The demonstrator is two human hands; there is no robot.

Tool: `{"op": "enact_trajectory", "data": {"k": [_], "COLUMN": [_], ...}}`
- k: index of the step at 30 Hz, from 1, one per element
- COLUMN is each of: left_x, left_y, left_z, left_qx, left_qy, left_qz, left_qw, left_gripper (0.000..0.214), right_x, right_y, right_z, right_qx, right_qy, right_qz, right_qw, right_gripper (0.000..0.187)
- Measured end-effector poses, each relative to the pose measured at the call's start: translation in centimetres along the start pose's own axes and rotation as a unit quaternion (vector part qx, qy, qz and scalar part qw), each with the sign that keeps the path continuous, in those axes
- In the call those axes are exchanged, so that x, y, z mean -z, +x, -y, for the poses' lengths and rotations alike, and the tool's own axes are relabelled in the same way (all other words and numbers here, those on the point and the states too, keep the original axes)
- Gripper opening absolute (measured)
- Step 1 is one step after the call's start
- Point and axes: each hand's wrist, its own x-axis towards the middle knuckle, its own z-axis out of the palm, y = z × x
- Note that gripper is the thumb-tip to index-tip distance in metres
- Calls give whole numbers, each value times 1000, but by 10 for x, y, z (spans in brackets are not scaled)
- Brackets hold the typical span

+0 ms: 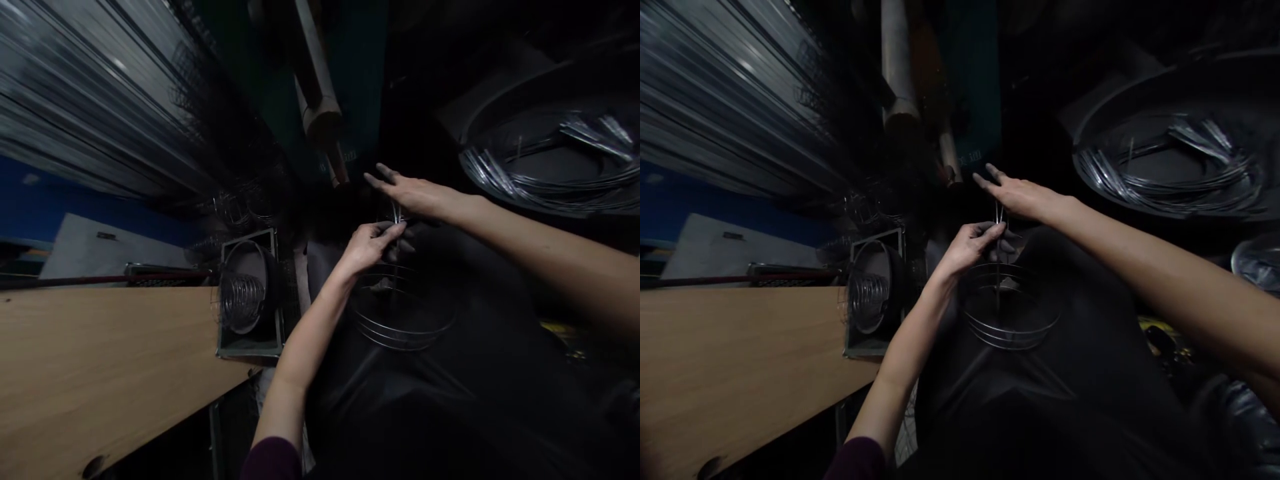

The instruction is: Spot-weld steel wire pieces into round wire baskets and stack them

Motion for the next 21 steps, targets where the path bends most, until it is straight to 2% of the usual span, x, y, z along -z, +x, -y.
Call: {"op": "enact_trajectory", "data": {"k": [6, 11, 13, 15, 17, 19, 21], "left_x": [3, 4, 0, -3, -3, -2, -3], "left_y": [2, 2, 4, 6, 8, 9, 10], "left_z": [7, 3, 1, 1, 2, 6, 9], "left_qx": [-14, 2, 13, 13, 1, -4, 0], "left_qy": [-106, -182, -209, -231, -242, -243, -239], "left_qz": [-11, 13, 42, 53, 30, 2, -4], "left_qw": [994, 983, 977, 972, 970, 970, 971], "left_gripper": [42, 41, 40, 38, 35, 32, 30], "right_x": [16, 25, 28, 31, 31, 24, 12], "right_y": [-9, -17, -22, -34, -56, -85, -115], "right_z": [10, 17, 25, 35, 46, 56, 66], "right_qx": [-15, -41, -58, -87, -133, -155, -121], "right_qy": [-102, -108, -108, -106, -83, -2, 150], "right_qz": [41, 57, 45, 6, -51, -79, -43], "right_qw": [994, 992, 991, 990, 986, 985, 980], "right_gripper": [67, 69, 65, 61, 56, 50, 46]}}
